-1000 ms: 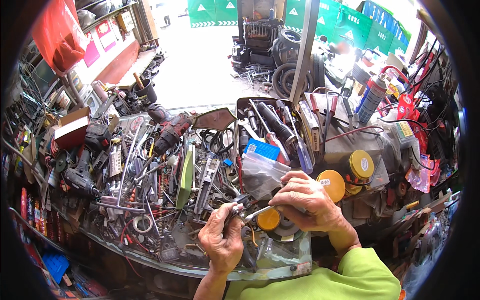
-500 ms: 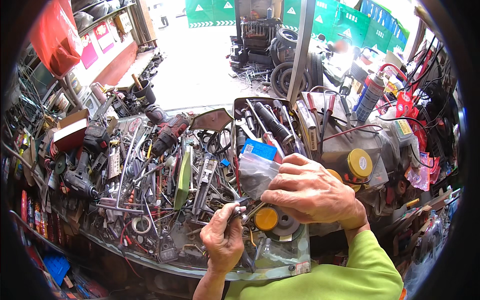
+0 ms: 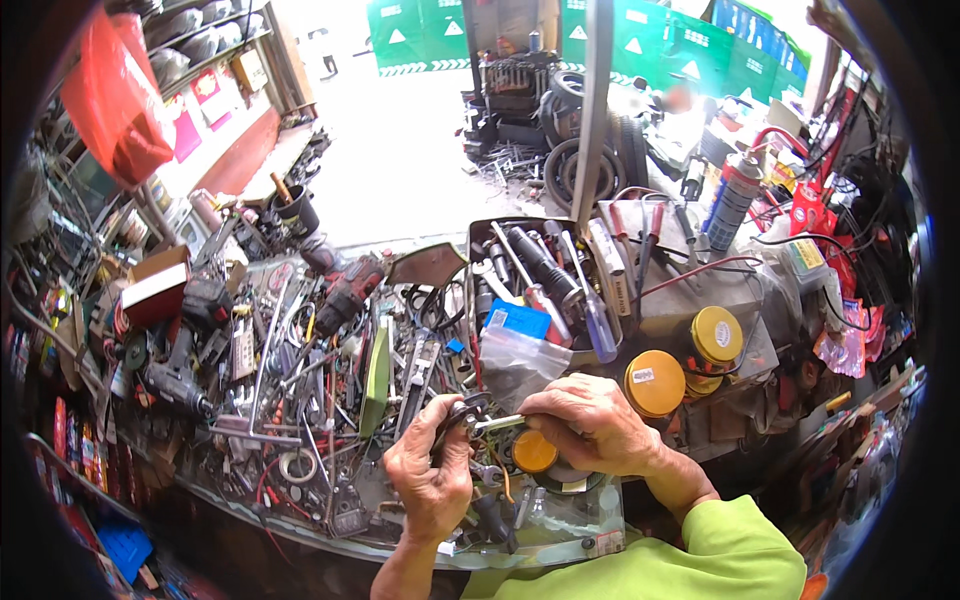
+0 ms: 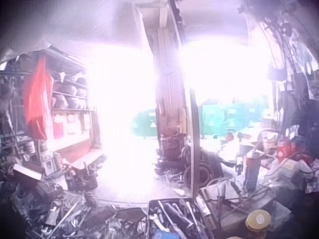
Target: The person assembles a small mechanical component using a wrench and other hand tools. They tighten a nut onto a threaded shaft, adjust the fit, and reposition the parts repeatedly on a cluttered workbench.
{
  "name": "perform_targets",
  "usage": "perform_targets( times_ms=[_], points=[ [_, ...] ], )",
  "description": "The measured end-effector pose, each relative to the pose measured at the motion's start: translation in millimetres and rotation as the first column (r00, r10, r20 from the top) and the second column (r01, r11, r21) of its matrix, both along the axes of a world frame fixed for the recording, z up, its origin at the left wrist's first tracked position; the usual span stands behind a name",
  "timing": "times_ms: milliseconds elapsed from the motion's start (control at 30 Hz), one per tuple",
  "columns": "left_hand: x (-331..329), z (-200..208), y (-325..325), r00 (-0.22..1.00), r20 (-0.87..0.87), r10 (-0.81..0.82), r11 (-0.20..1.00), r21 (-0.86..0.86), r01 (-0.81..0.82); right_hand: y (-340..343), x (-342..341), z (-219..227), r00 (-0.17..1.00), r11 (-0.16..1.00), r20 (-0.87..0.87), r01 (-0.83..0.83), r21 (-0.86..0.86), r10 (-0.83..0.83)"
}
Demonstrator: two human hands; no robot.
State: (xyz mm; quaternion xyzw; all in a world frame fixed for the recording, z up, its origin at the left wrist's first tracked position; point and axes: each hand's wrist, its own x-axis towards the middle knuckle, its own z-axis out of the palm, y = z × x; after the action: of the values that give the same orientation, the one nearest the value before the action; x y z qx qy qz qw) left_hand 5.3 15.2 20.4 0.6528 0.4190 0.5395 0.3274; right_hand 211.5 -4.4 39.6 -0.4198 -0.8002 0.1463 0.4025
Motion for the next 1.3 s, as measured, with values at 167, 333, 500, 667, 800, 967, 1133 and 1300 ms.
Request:
perform_targets(
  times_ms=[167, 333, 500, 667, 800, 967, 1133, 1300],
  points=[
    [13, 45, 25, 0.992, -0.077, -0.104, 0.986, 0.12, 0.113, -3, 8, 15, 0.983, 0.996, -0.182, 0.023, 0.082, -0.007],
    [28, 64, 25, 0.977, -0.12, -0.179, 0.983, 0.017, 0.182, -3, 20, 35, 0.971, 0.961, -0.206, 0.167, 0.222, -0.121],
    [40, 73, 29, 0.954, -0.07, -0.291, 0.955, -0.078, 0.285, -9, 35, 43, 0.978, 0.977, -0.171, 0.149, 0.155, -0.122],
    [45, 77, 30, 0.947, -0.042, -0.319, 0.947, -0.049, 0.316, -14, 44, 52, 0.978, 0.953, -0.103, 0.202, 0.226, -0.183],
    [48, 80, 31, 0.94, 0.014, -0.342, 0.93, -0.141, 0.34, -14, 52, 61, 0.972, 0.936, 0.035, 0.212, 0.28, -0.23],
    [43, 75, 39, 0.924, -0.001, -0.383, 0.912, -0.159, 0.378, -10, 52, 67, 0.969, 0.944, 0.12, 0.176, 0.278, -0.216],
    [42, 73, 46, 0.919, -0.006, -0.394, 0.9, -0.207, 0.384, 1, 61, 81, 0.956, 0.955, 0.225, 0.123, 0.269, -0.187],
    [39, 72, 52, 0.92, 0.032, -0.392, 0.896, -0.213, 0.389, 4, 55, 85, 0.954, 0.959, 0.244, 0.109, 0.262, -0.175]
  ],
)
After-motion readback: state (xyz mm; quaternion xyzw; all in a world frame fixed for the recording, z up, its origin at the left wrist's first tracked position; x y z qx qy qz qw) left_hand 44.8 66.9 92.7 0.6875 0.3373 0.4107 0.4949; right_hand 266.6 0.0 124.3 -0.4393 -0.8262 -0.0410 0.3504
